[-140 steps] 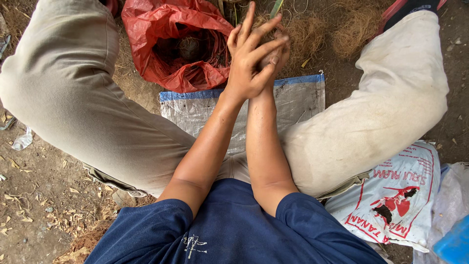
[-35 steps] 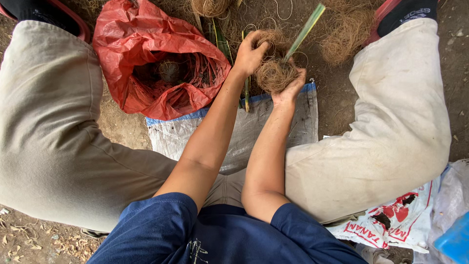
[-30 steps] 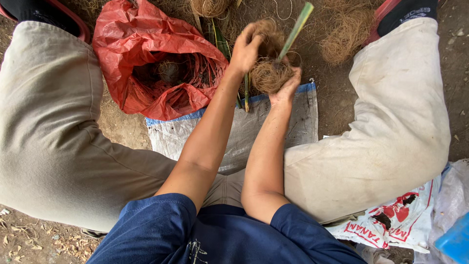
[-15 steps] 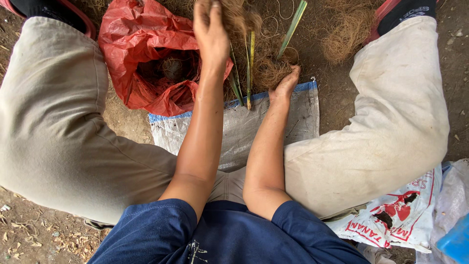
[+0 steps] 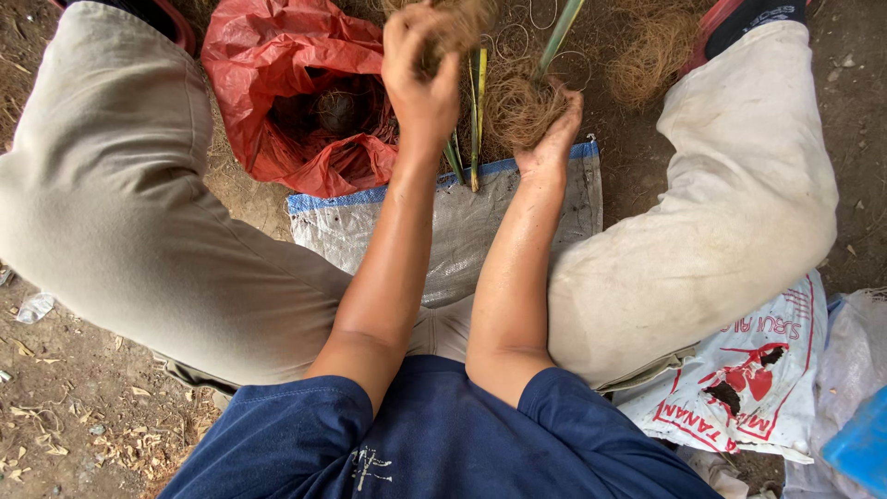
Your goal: The person sits on the ground and wraps a seedling's root ball with dry coconut coir fiber, pressing and rotating the fiber to form a ball around the roots and stem. The person places the finished wrapped seedling into a red plastic bag and begins handling another seedling.
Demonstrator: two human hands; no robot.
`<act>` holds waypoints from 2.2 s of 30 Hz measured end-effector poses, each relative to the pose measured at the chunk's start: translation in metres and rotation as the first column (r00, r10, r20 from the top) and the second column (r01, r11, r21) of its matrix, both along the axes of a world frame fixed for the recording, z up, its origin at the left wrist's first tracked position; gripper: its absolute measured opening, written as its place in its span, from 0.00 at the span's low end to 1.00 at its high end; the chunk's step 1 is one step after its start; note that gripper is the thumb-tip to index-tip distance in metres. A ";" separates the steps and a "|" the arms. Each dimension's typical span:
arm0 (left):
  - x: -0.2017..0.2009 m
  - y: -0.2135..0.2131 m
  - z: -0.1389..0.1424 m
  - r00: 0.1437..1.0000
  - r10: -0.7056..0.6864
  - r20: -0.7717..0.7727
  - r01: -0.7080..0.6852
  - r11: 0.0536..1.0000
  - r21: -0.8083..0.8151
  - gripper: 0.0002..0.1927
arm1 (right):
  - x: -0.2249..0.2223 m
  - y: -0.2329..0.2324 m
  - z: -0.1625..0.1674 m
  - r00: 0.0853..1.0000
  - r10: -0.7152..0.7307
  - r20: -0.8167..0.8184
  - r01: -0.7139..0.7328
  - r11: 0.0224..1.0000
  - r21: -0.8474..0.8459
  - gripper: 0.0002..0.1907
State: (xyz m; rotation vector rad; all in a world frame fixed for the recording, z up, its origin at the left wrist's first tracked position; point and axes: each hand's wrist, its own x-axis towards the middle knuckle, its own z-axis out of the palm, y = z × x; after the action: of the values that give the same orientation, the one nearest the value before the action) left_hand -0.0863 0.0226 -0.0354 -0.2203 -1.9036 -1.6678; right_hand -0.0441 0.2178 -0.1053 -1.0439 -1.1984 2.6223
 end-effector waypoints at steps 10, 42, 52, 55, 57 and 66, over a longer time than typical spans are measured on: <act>0.047 0.001 0.036 0.980 0.127 -0.150 -0.154 0.970 -0.186 0.25 | -0.008 -0.003 0.014 0.975 0.051 -0.217 -0.011 0.984 0.179 0.31; 0.035 0.001 -0.035 0.979 -0.158 0.126 0.168 0.983 -0.077 0.19 | -0.019 -0.079 -0.002 0.992 -0.050 -0.115 0.072 0.978 0.197 0.38; 0.036 -0.001 -0.017 0.987 -0.153 0.047 0.155 0.987 -0.046 0.36 | -0.018 -0.088 -0.008 0.950 0.203 -0.238 -0.098 0.916 0.388 0.57; 0.038 0.000 -0.023 0.979 -0.204 0.026 0.204 0.979 -0.006 0.35 | -0.018 -0.092 -0.004 0.935 0.196 -0.296 -0.068 0.917 0.392 0.43; 0.036 0.002 -0.028 0.974 -0.224 0.029 0.222 0.973 0.062 0.32 | -0.019 -0.091 0.004 0.922 0.170 -0.348 -0.026 0.923 0.385 0.35; 0.029 0.013 -0.036 0.899 -0.378 0.222 0.228 0.835 0.500 0.34 | -0.015 -0.094 0.016 0.982 0.101 -0.157 -0.019 0.891 0.454 0.33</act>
State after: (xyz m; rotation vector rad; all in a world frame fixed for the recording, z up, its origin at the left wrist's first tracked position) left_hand -0.0568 0.0353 -0.0712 -0.0706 -1.6707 -2.4537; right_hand -0.0591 0.1236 -0.0893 -0.6796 -1.7017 2.2403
